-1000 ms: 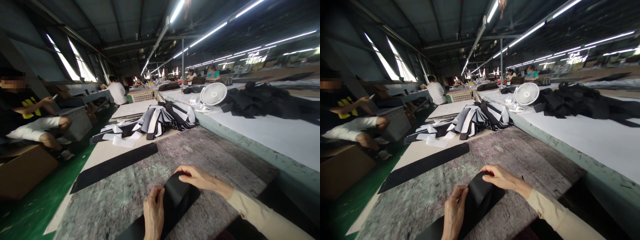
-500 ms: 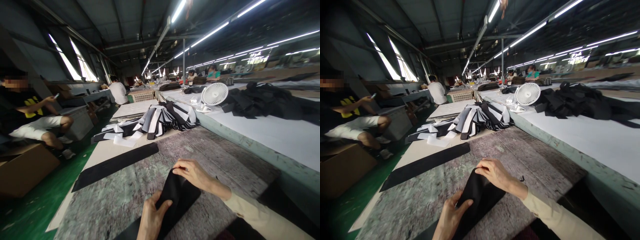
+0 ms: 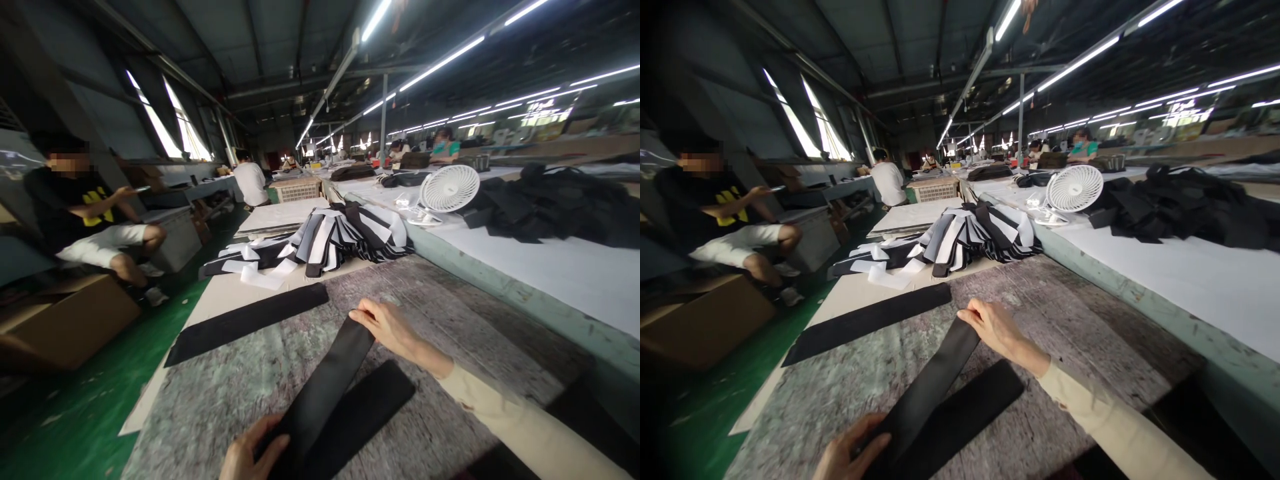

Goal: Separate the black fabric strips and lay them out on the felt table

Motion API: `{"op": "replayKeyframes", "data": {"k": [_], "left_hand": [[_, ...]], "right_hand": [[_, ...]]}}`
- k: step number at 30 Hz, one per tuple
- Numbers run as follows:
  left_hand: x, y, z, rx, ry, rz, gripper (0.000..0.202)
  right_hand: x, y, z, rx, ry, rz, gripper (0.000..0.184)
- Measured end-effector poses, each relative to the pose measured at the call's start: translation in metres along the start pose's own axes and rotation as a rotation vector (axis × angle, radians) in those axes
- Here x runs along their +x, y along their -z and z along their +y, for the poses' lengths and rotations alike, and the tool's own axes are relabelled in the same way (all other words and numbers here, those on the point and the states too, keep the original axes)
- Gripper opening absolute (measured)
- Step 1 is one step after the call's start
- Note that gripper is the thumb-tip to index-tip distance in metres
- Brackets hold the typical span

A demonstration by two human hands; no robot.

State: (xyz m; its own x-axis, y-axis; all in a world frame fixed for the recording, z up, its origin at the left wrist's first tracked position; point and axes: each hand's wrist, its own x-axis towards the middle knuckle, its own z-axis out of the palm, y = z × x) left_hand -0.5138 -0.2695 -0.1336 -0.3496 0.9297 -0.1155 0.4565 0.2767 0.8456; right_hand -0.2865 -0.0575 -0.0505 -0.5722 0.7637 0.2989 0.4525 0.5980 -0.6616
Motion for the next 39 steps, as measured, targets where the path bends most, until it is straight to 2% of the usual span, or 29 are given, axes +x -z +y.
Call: {"op": "replayKeyframes", "data": {"k": [3, 6, 9, 11, 13, 15, 19, 24, 28, 32, 36, 39], "left_hand": [[0.008, -0.016, 0.025, -0.021, -0.146, 0.154, 0.045], [0.020, -0.039, 0.064, -0.099, -0.254, 0.205, 0.044], [0.031, -0.056, 0.095, -0.316, -0.189, 0.191, 0.034], [0.035, -0.061, 0.104, -0.537, -0.124, 0.159, 0.032], [0.036, -0.060, 0.105, -0.728, -0.069, 0.142, 0.037], [0.035, -0.056, 0.102, -0.831, -0.021, 0.128, 0.040], [0.031, -0.051, 0.096, -0.940, 0.004, 0.077, 0.039], [0.032, -0.054, 0.093, -1.082, 0.008, 0.051, 0.034], [0.033, -0.055, 0.095, -1.169, -0.003, 0.025, 0.031], [0.032, -0.054, 0.098, -1.249, 0.004, -0.022, 0.028], [0.032, -0.054, 0.098, -1.300, 0.030, -0.085, 0.029], [0.032, -0.055, 0.095, -1.301, 0.025, -0.089, 0.031]], "right_hand": [[-0.002, -0.003, -0.011, 0.030, 0.024, -0.056, 0.035], [-0.009, -0.010, -0.024, 0.123, 0.036, -0.157, 0.032], [-0.016, -0.017, -0.030, 0.287, 0.019, -0.233, 0.028], [-0.019, -0.019, -0.030, 0.504, -0.005, -0.318, 0.028], [-0.021, -0.019, -0.027, 0.733, -0.015, -0.401, 0.044], [-0.022, -0.020, -0.025, 0.883, -0.010, -0.439, 0.056], [-0.022, -0.027, -0.025, 1.000, -0.003, -0.486, 0.056], [-0.020, -0.043, -0.022, 1.120, 0.022, -0.511, 0.065], [-0.019, -0.050, -0.023, 1.153, 0.068, -0.486, 0.067], [-0.019, -0.048, -0.030, 1.129, 0.063, -0.468, 0.062], [-0.021, -0.046, -0.035, 1.088, 0.077, -0.507, 0.057], [-0.023, -0.046, -0.037, 1.069, 0.091, -0.532, 0.057]]}}
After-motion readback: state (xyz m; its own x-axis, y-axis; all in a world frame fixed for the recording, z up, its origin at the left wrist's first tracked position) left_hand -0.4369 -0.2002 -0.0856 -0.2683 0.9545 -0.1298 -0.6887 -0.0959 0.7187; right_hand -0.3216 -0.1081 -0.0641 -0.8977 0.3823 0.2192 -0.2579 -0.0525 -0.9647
